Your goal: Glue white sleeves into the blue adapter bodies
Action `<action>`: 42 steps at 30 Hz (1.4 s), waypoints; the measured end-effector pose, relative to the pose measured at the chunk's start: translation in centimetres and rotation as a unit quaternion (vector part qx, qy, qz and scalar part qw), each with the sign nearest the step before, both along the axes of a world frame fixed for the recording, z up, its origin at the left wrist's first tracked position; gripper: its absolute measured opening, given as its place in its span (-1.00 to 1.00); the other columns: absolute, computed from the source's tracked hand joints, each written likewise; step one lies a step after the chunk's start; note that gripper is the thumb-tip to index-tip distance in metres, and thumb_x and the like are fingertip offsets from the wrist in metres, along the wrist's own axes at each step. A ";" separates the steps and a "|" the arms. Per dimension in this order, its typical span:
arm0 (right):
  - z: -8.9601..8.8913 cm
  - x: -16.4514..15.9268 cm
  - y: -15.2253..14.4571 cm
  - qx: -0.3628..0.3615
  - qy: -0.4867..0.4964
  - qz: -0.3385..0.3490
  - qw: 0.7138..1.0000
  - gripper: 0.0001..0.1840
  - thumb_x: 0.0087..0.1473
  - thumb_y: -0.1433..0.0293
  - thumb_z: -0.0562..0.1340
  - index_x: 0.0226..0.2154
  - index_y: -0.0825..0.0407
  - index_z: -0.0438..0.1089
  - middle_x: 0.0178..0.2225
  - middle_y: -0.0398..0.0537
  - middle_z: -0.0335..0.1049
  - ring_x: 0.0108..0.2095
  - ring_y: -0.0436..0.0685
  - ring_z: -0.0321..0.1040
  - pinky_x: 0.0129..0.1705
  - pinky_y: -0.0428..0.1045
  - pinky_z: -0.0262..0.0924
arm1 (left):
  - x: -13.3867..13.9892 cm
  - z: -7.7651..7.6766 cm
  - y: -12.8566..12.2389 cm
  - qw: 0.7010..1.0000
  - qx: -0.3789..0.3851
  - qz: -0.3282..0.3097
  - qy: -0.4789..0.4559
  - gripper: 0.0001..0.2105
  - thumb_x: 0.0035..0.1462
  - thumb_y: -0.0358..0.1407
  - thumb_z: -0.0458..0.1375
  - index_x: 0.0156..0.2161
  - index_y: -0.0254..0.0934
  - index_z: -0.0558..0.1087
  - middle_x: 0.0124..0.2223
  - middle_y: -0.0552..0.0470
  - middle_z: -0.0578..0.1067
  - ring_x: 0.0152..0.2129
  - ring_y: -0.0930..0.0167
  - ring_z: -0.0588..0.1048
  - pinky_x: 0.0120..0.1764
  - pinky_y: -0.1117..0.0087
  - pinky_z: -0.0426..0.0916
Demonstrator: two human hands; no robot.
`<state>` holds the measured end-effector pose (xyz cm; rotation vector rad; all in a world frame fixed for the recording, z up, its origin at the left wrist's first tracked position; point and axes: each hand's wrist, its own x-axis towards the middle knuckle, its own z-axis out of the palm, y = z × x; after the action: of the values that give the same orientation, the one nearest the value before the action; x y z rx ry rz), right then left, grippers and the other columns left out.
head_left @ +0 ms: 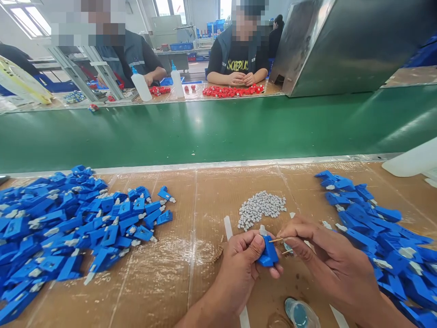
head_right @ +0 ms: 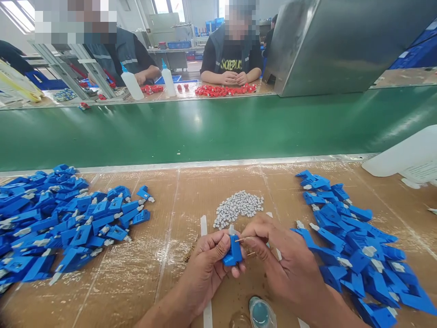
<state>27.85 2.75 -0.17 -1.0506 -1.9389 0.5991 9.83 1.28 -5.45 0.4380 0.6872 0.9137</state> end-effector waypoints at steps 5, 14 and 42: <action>-0.1 -0.2 0.0 0.016 -0.018 0.012 1.000 -0.69 0.62 0.30 0.16 -0.24 -0.12 0.46 -0.40 -0.26 0.56 -0.44 -0.01 0.48 -0.32 -0.12 0.35 | 0.0 0.1 0.0 1.000 0.001 0.006 0.003 -0.48 0.10 0.12 0.53 -0.25 -0.38 0.62 -0.40 -0.01 0.55 -0.53 0.47 0.56 -0.44 0.50 0.38; 0.0 3.9 -3.5 -0.068 -0.014 -0.020 0.997 -0.86 0.48 0.28 0.31 -0.16 -0.17 0.61 -0.23 -0.06 0.56 -0.25 0.20 0.56 -0.23 0.00 0.48 | -0.3 0.3 0.4 1.000 -0.020 0.016 -0.008 -0.44 0.03 0.08 0.58 -0.17 -0.42 0.65 -0.34 -0.09 0.62 -0.49 0.43 0.60 -0.47 0.53 0.40; -4.9 3.8 5.6 0.076 -0.325 0.035 0.942 -0.71 0.50 0.47 0.15 -0.22 -0.01 0.56 -0.31 -0.01 0.56 -0.34 0.20 0.52 -0.32 0.05 0.24 | -1.0 1.2 0.5 0.980 -0.099 0.137 -0.106 -0.56 -0.10 -0.21 0.67 -0.20 -0.45 0.69 -0.36 -0.07 0.66 -0.51 0.44 0.62 -0.51 0.60 0.45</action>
<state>31.61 8.36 -5.02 -1.1768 -2.5514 0.1270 8.80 1.78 -4.24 0.0666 0.6445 1.1209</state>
